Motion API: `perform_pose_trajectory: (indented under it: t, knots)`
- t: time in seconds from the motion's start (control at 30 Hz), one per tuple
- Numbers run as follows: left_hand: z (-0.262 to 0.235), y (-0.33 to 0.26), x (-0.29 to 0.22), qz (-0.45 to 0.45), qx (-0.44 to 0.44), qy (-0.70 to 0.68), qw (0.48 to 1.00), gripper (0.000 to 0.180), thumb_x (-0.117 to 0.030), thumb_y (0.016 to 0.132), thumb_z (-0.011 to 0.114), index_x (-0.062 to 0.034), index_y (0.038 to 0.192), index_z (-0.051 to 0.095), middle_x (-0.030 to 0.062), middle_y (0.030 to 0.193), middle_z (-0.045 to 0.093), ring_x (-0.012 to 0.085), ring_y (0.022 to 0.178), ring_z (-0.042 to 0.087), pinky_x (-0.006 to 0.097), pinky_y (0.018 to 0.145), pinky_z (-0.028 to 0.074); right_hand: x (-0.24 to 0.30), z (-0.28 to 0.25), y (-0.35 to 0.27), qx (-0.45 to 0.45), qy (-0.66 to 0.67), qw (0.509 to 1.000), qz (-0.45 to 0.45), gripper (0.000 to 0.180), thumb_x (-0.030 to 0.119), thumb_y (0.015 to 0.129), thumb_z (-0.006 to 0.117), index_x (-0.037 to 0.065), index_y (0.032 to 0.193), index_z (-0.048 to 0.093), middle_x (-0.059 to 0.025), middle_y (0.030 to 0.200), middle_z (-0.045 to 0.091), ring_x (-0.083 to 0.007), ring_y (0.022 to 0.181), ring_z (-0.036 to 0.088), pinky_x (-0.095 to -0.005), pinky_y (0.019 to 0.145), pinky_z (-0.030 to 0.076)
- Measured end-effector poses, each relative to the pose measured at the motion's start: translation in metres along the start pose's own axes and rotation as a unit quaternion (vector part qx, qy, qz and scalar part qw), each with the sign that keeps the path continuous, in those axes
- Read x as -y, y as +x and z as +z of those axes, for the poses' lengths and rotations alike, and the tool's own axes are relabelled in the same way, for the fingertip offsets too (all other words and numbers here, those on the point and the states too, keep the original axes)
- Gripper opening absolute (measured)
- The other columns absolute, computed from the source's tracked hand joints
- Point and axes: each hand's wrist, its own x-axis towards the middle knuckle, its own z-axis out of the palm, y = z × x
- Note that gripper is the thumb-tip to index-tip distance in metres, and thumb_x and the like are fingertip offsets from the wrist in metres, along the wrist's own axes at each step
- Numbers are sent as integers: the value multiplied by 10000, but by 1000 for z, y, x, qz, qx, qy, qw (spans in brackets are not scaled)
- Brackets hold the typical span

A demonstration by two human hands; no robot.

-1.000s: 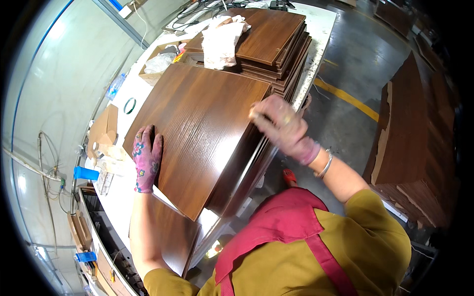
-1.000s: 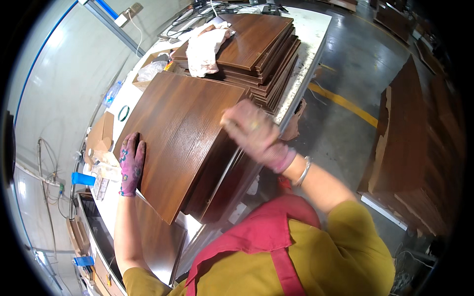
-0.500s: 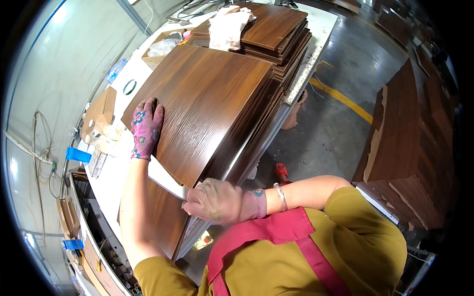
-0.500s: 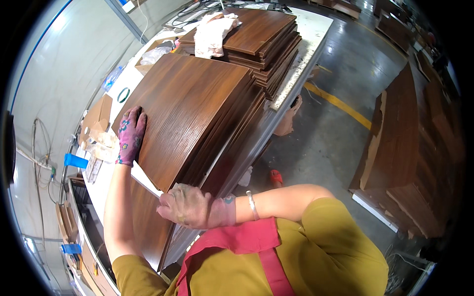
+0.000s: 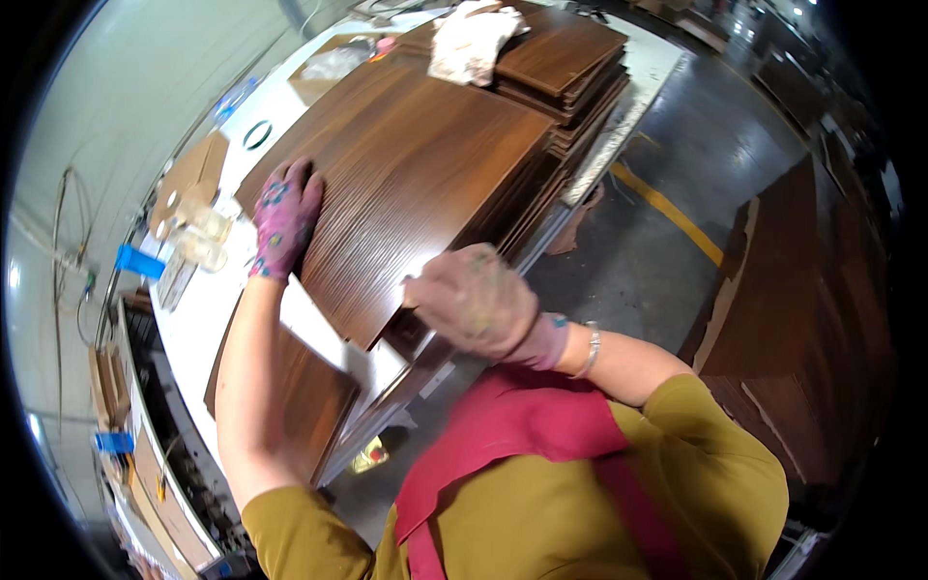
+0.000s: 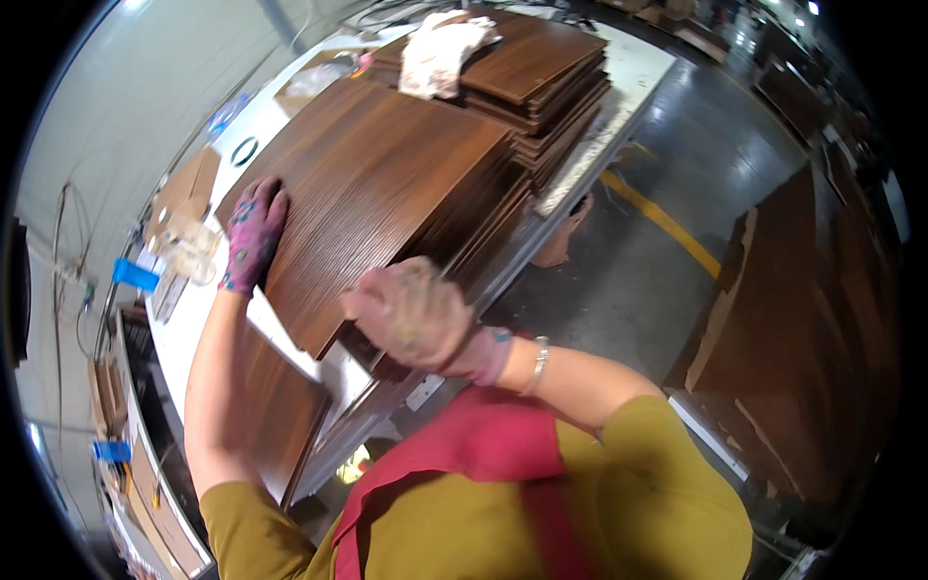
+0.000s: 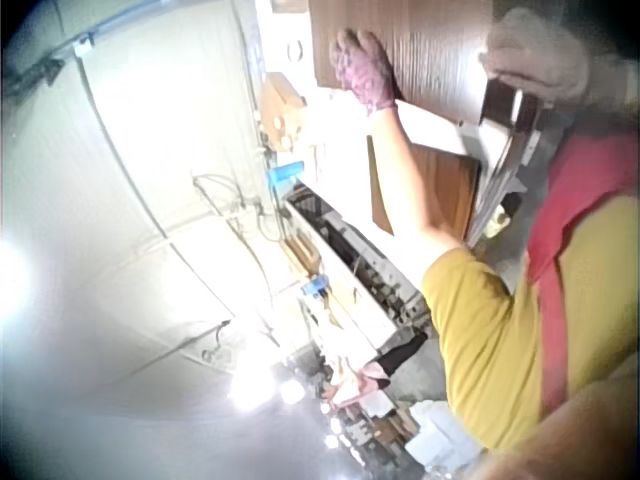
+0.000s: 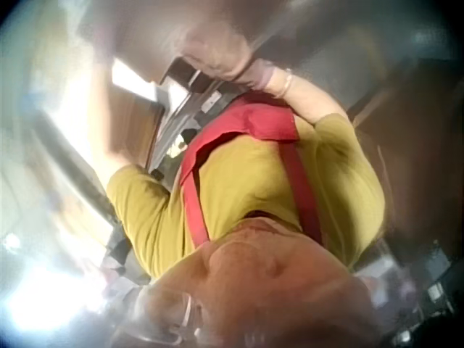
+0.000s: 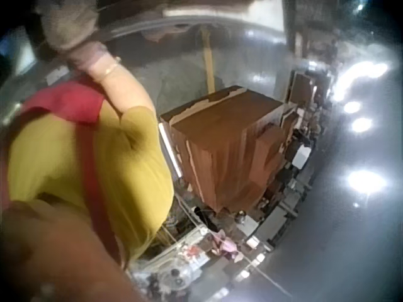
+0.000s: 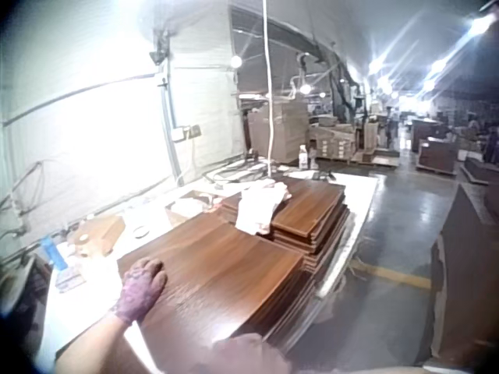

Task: The person wipes the surface of a wooden panel with a cloth and uses a small applicator to apply a substance into holes along the panel edges. They pick up panels from a stack, treat them, and move them aside.

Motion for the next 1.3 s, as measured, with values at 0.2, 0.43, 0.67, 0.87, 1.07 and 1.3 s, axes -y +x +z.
perform_pose_trajectory:
  t: [0.2, 0.43, 0.67, 0.87, 1.07, 1.3]
  knots:
    - [3, 4, -1, -13, 8, 27, 1000, 396, -338, 991, 535, -95, 1296, 598, 163, 1317, 593, 352, 1252, 544, 436, 1061, 419, -44, -7, -1, 28, -64, 996, 56, 227, 182, 816, 743, 179, 1021, 646, -24, 911, 570, -232, 816, 598, -336, 706, 496]
    - [2, 7, -6, 16, -2, 18, 1000, 352, -280, 986, 549, -74, 1264, 615, 152, 1289, 605, 352, 1219, 559, 436, 1041, 429, -178, -63, -5, -45, -87, 976, 195, 181, 129, 906, 661, 85, 1080, 639, -95, 1009, 618, -287, 954, 604, -413, 844, 495]
    - [-6, 10, -19, 32, 42, 137, 989, 231, -224, 977, 529, -96, 1138, 634, 148, 1169, 645, 338, 1112, 617, 475, 949, 477, -228, -98, 73, -5, 228, 937, 266, 209, 185, 939, 690, 51, 1097, 664, -1, 1024, 611, -75, 942, 572, -237, 834, 488]
    - [-40, -17, -133, 45, 88, 1, 995, 301, -301, 933, 561, -34, 1035, 655, 188, 986, 680, 359, 1005, 648, 465, 875, 526, -185, -41, 186, 297, 408, 861, 57, 211, 162, 942, 667, 60, 1125, 682, 10, 1034, 661, -71, 978, 601, -235, 896, 486]
    - [6, -66, -198, -81, 16, -126, 989, 636, -504, 964, 521, -119, 1464, 445, 183, 1449, 501, 329, 1353, 463, 459, 1101, 358, -41, 47, 194, 481, 403, 698, -346, 259, 190, 860, 680, 92, 1098, 703, -112, 1065, 690, -280, 971, 666, -390, 851, 523]
    - [-4, -64, -202, -132, 94, -125, 979, 695, -568, 972, 483, -141, 1514, 402, 156, 1524, 431, 352, 1426, 369, 467, 1167, 271, 11, 91, 175, 537, 320, 593, -508, 134, 168, 833, 630, 43, 856, 673, -149, 932, 650, -345, 909, 655, -436, 785, 534]
